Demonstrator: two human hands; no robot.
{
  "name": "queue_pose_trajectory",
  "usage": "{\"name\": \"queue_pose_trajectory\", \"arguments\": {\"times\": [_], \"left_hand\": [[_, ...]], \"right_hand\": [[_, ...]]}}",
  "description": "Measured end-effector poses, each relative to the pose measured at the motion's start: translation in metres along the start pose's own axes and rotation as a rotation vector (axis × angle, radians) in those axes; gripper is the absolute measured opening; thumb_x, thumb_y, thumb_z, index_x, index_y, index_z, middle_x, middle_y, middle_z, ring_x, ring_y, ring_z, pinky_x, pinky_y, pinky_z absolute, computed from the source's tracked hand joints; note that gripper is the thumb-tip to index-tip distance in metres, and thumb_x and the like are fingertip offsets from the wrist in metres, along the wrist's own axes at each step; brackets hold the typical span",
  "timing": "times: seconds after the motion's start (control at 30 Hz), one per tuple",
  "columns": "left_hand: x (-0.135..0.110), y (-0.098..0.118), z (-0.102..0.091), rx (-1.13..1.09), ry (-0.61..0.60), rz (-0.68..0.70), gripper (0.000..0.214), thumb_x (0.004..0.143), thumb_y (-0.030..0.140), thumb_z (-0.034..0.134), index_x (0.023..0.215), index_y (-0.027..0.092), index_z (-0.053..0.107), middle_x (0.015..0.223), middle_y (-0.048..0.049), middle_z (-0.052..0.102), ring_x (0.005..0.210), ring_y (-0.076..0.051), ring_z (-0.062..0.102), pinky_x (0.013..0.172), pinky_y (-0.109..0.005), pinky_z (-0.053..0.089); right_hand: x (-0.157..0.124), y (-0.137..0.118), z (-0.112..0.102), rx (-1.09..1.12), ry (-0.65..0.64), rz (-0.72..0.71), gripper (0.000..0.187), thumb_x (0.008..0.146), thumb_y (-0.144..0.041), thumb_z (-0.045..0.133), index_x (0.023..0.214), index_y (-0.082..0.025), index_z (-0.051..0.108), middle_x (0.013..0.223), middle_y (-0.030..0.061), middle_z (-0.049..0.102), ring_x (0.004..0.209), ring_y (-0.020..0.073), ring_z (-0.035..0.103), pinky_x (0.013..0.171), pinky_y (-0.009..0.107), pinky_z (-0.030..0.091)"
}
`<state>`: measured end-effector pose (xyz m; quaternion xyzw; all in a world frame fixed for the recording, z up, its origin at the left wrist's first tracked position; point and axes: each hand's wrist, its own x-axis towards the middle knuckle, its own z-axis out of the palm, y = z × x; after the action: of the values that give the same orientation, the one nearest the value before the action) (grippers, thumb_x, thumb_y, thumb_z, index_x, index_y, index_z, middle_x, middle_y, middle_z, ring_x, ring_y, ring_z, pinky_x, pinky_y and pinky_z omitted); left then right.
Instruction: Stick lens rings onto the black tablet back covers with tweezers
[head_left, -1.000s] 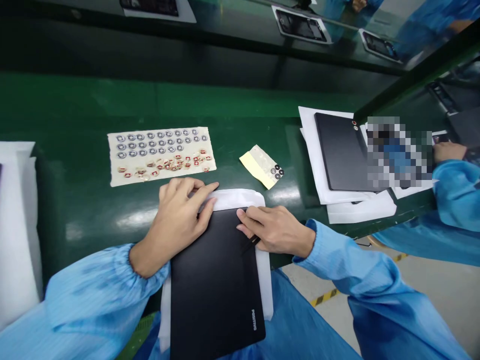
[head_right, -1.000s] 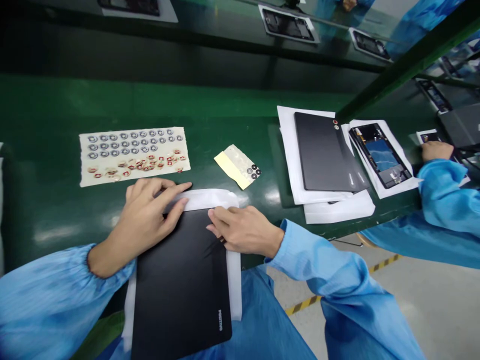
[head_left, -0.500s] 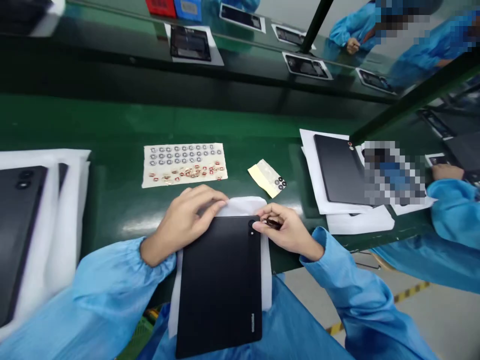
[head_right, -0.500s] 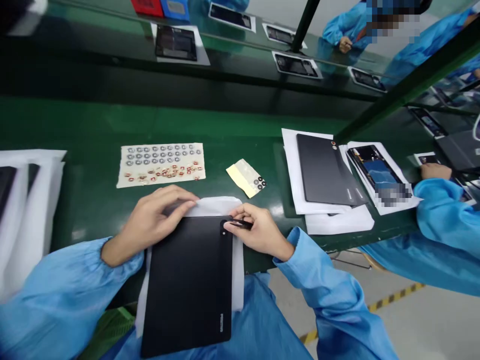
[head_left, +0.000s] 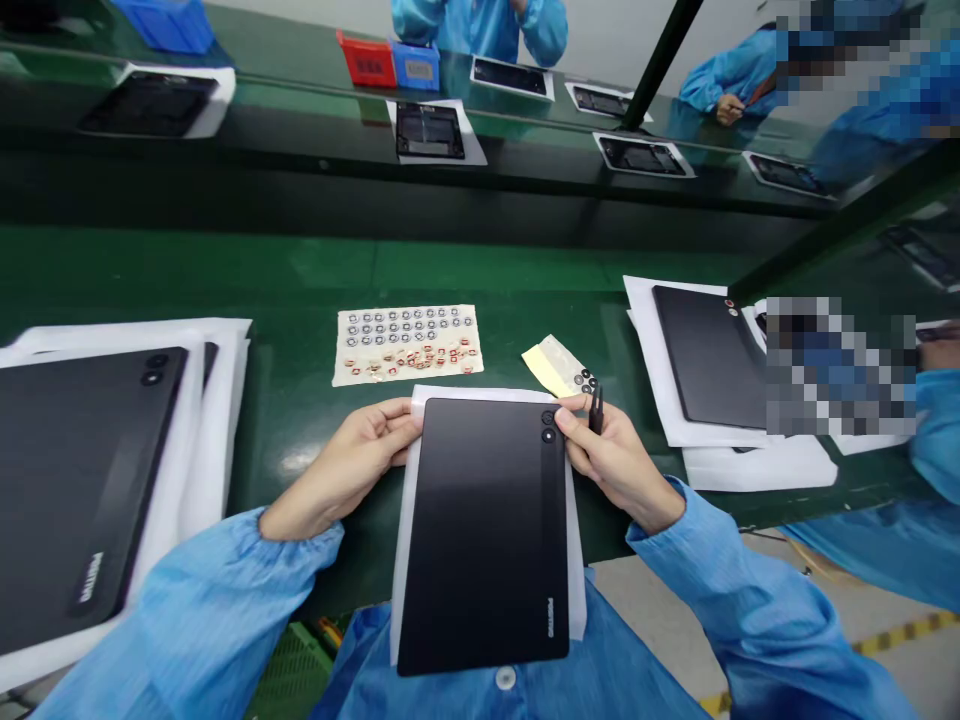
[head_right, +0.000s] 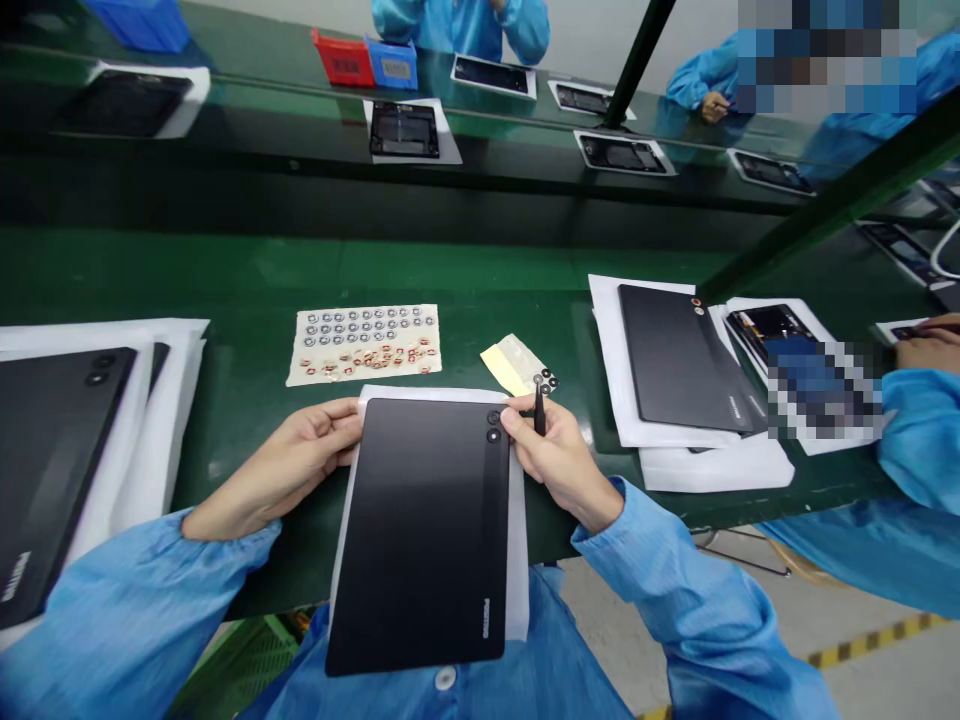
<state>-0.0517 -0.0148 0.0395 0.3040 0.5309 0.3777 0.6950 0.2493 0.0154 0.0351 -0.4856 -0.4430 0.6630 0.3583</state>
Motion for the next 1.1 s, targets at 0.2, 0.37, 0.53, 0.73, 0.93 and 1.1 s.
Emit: {"name": "queue_pose_trajectory", "arguments": {"times": [0.2,0.37,0.53,0.73,0.93,1.1], "left_hand": [[-0.001,0.005,0.004,-0.069,-0.057,0.03,0.044,0.088,0.036,0.076,0.13,0.023,0.067,0.114,-0.0099,0.079,0.096,-0.027,0.077,0.081,-0.033,0.063],[-0.001,0.003,0.01,-0.027,0.0,0.055,0.05,0.086,0.041,0.08,0.131,0.024,0.067,0.116,-0.0073,0.079,0.095,-0.026,0.077,0.082,-0.033,0.064],[-0.008,0.006,-0.005,-0.088,-0.005,-0.005,0.044,0.089,0.038,0.078,0.13,0.026,0.067,0.122,-0.0047,0.077,0.098,-0.025,0.076,0.081,-0.031,0.064],[-0.009,0.004,-0.006,-0.014,0.102,-0.003,0.047,0.086,0.042,0.08,0.127,0.026,0.067,0.121,-0.0029,0.077,0.102,-0.023,0.074,0.082,-0.027,0.063],[-0.002,-0.002,-0.004,0.092,0.18,0.045,0.046,0.085,0.048,0.079,0.121,0.023,0.068,0.118,-0.0041,0.077,0.1,-0.021,0.073,0.085,-0.025,0.058],[0.0,-0.005,-0.008,0.118,0.168,0.074,0.048,0.085,0.051,0.079,0.121,0.022,0.069,0.119,-0.0052,0.077,0.107,-0.023,0.071,0.088,-0.027,0.057]], "right_hand": [[0.008,0.01,0.003,-0.129,0.118,-0.131,0.035,0.091,-0.05,0.073,0.106,-0.02,0.064,0.051,-0.0096,0.048,0.037,0.0069,0.038,0.038,0.021,0.028],[0.01,0.0,-0.004,-0.51,0.241,-0.579,0.027,0.097,-0.039,0.066,0.113,-0.02,0.076,0.12,0.0113,0.073,0.112,0.0236,0.068,0.098,0.039,0.054],[0.016,-0.018,-0.004,-0.428,0.009,-0.268,0.046,0.099,-0.052,0.059,0.129,-0.019,0.069,0.091,0.0059,0.072,0.08,0.0171,0.068,0.071,0.03,0.056],[0.022,-0.009,0.006,-0.148,-0.171,0.04,0.045,0.084,-0.059,0.076,0.089,-0.016,0.067,0.055,-0.0098,0.038,0.044,0.0046,0.026,0.041,0.021,0.019],[0.022,-0.002,0.012,-0.133,-0.11,0.02,0.049,0.09,-0.065,0.067,0.075,-0.021,0.052,0.052,-0.0101,0.032,0.044,0.0056,0.026,0.043,0.022,0.017],[0.022,-0.003,0.02,-0.177,-0.122,0.032,0.052,0.074,-0.055,0.086,0.065,-0.02,0.048,0.055,-0.0098,0.032,0.049,0.005,0.026,0.046,0.023,0.018]]}}
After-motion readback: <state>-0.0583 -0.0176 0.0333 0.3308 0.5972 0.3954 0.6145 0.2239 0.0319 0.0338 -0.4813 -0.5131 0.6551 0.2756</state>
